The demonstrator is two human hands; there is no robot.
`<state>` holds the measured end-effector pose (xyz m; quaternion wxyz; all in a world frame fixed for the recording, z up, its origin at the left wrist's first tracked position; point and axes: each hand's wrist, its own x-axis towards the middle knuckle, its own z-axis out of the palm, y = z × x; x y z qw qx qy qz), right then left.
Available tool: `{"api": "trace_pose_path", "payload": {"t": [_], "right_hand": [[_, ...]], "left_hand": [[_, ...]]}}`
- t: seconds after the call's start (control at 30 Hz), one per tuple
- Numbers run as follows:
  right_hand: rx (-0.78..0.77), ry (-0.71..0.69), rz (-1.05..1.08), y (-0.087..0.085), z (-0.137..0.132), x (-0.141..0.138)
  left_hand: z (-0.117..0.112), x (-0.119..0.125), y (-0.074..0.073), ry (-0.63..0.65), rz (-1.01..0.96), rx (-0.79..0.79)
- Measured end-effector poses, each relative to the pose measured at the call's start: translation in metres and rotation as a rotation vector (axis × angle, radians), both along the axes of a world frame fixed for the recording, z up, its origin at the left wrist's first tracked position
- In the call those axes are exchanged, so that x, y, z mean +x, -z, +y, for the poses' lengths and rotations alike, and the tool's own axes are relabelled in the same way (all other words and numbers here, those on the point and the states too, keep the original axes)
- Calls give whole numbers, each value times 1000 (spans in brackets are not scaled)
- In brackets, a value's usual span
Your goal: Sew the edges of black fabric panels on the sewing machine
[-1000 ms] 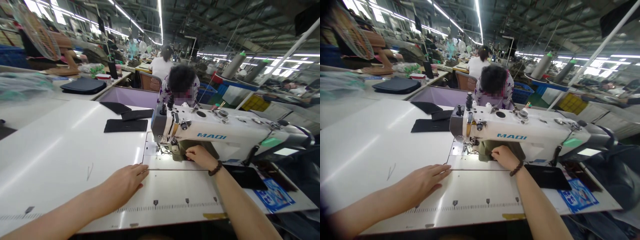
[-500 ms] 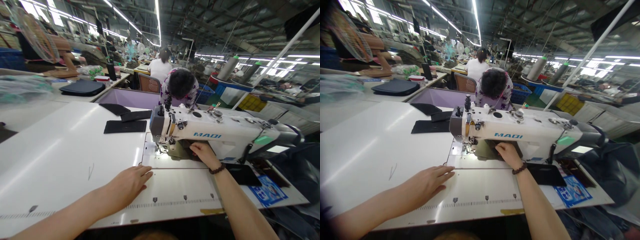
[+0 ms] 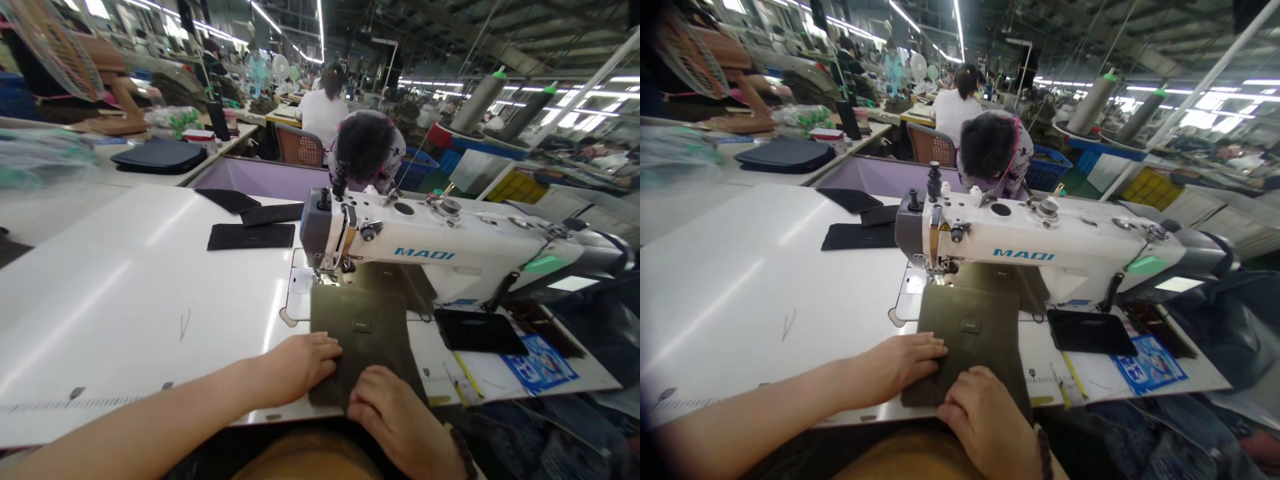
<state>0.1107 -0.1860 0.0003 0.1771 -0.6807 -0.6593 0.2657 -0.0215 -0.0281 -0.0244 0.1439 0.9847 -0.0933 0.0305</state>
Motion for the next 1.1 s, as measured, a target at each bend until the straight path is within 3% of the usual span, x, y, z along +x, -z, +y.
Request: {"api": "trace_pose_path", "payload": {"t": [0.07,0.17,0.23,0.33,0.43,0.53,0.6,0.67,0.83,1.1], "right_hand": [[78,69,50,0,2,19],[276,225,-144,12,19,59],[251,256,-306,25,35,84],[177,339,-447,36,47,102],[239,269,-384,28,36,85],[95,-135,-54,12,21,49],[55,-212,65,7,21,27],[64,-152,149,9,30,13],[117,270,232,28,57,4],[87,424,182,44,59,0]], "left_hand": [[4,-19,-2,-1,1,-60],[5,-48,-8,6,26,-145],[5,-66,-13,-29,33,-172],[7,-93,-15,-232,35,-190],[12,-118,-11,-486,20,-283],[16,-129,-5,-687,-43,-427],[18,-127,-4,-811,-84,-499],[21,-121,-4,-913,-86,-557],[32,-106,-7,-1034,-41,-580],[30,-120,14,-1117,-166,-411]]}}
